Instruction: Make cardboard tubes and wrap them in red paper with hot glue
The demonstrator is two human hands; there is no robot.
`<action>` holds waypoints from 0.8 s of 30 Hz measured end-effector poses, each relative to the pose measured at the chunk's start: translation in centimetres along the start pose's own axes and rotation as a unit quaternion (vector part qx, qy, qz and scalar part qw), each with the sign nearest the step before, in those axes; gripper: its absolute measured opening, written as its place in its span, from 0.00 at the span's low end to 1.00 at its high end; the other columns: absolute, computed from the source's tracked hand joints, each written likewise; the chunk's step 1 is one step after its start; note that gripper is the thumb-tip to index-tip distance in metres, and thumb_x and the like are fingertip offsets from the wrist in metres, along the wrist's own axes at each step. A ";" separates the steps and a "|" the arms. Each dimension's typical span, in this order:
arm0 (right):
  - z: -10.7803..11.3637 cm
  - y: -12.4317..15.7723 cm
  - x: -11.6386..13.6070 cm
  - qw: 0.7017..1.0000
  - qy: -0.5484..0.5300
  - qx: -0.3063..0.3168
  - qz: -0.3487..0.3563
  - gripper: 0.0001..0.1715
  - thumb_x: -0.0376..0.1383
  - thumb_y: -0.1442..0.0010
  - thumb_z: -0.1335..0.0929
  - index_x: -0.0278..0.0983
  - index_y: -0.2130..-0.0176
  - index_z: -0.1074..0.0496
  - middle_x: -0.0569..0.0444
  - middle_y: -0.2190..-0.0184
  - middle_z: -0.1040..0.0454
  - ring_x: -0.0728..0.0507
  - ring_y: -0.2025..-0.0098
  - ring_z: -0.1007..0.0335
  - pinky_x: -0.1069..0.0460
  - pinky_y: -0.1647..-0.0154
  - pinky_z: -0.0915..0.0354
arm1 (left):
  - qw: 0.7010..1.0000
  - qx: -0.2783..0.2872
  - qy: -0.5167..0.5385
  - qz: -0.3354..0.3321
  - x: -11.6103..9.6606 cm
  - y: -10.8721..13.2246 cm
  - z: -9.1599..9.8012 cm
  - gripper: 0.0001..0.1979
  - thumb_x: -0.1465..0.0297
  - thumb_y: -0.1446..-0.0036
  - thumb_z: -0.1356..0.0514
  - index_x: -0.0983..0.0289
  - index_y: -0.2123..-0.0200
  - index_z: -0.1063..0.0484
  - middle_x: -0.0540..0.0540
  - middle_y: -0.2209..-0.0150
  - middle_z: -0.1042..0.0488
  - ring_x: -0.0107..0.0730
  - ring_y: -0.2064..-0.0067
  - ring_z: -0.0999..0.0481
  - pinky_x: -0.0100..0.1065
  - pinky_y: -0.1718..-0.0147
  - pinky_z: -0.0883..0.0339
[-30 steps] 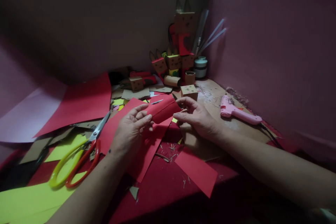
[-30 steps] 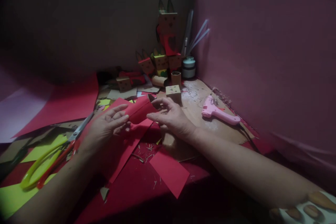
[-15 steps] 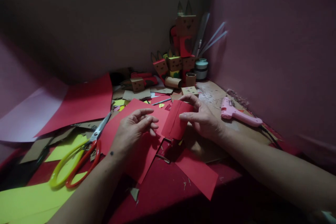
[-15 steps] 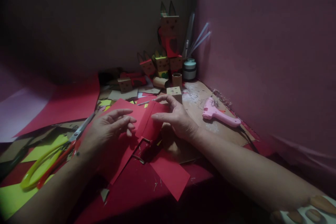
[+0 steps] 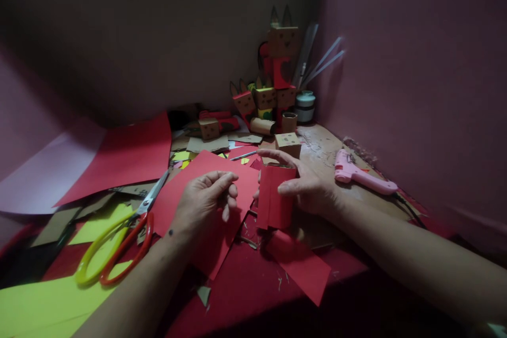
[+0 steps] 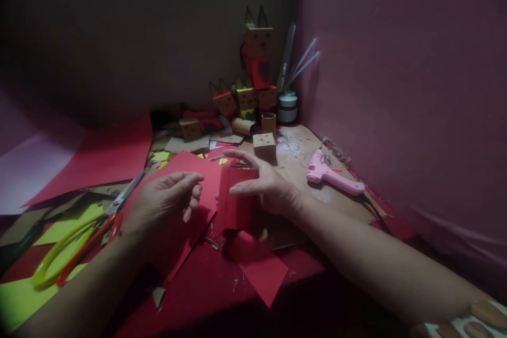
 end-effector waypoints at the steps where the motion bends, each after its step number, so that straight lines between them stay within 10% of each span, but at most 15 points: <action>1: -0.1 0.1 0.0 1.000 0.004 0.008 -0.002 0.44 0.30 0.61 0.23 0.43 0.46 0.34 0.54 0.61 0.24 0.43 0.63 0.26 0.45 0.57 0.29 | 1.000 -0.001 0.000 0.001 0.0 0.0 0.1 0.10 0.67 0.49 0.33 0.68 0.73 0.28 0.49 0.81 0.28 0.20 0.87 0.35 0.22 0.91 0.44; 12: -0.7 0.3 0.5 0.983 0.179 0.038 0.007 0.45 0.29 0.62 0.20 0.38 0.46 0.34 0.53 0.61 0.23 0.45 0.58 0.26 0.50 0.56 0.31 | 0.999 -0.030 0.006 0.017 -0.3 0.4 0.2 0.09 0.65 0.46 0.37 0.65 0.71 0.30 0.47 0.83 0.31 0.21 0.87 0.37 0.21 0.92 0.45; 19: -0.2 0.8 -0.6 0.997 0.059 -0.004 -0.041 0.45 0.31 0.59 0.23 0.38 0.44 0.37 0.53 0.65 0.25 0.43 0.67 0.25 0.48 0.65 0.29 | 0.989 -0.019 -0.140 -0.046 -2.7 1.4 0.1 0.14 0.60 0.41 0.44 0.64 0.74 0.33 0.48 0.84 0.32 0.22 0.85 0.35 0.22 0.88 0.44; 24: 0.2 0.8 -1.2 0.996 -0.042 -0.020 -0.075 0.42 0.33 0.59 0.26 0.40 0.45 0.38 0.52 0.66 0.24 0.37 0.69 0.23 0.40 0.68 0.27 | 0.921 -0.085 -0.350 -0.151 -6.6 5.0 5.3 0.08 0.64 0.43 0.45 0.62 0.64 0.31 0.51 0.73 0.27 0.31 0.73 0.25 0.30 0.78 0.33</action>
Point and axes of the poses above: each hand's wrist, its own y-axis away from the middle knuckle, its own z-axis out of the back of the hand, x = y × z, the point moved 9 cm from there along -y, towards the middle knuckle
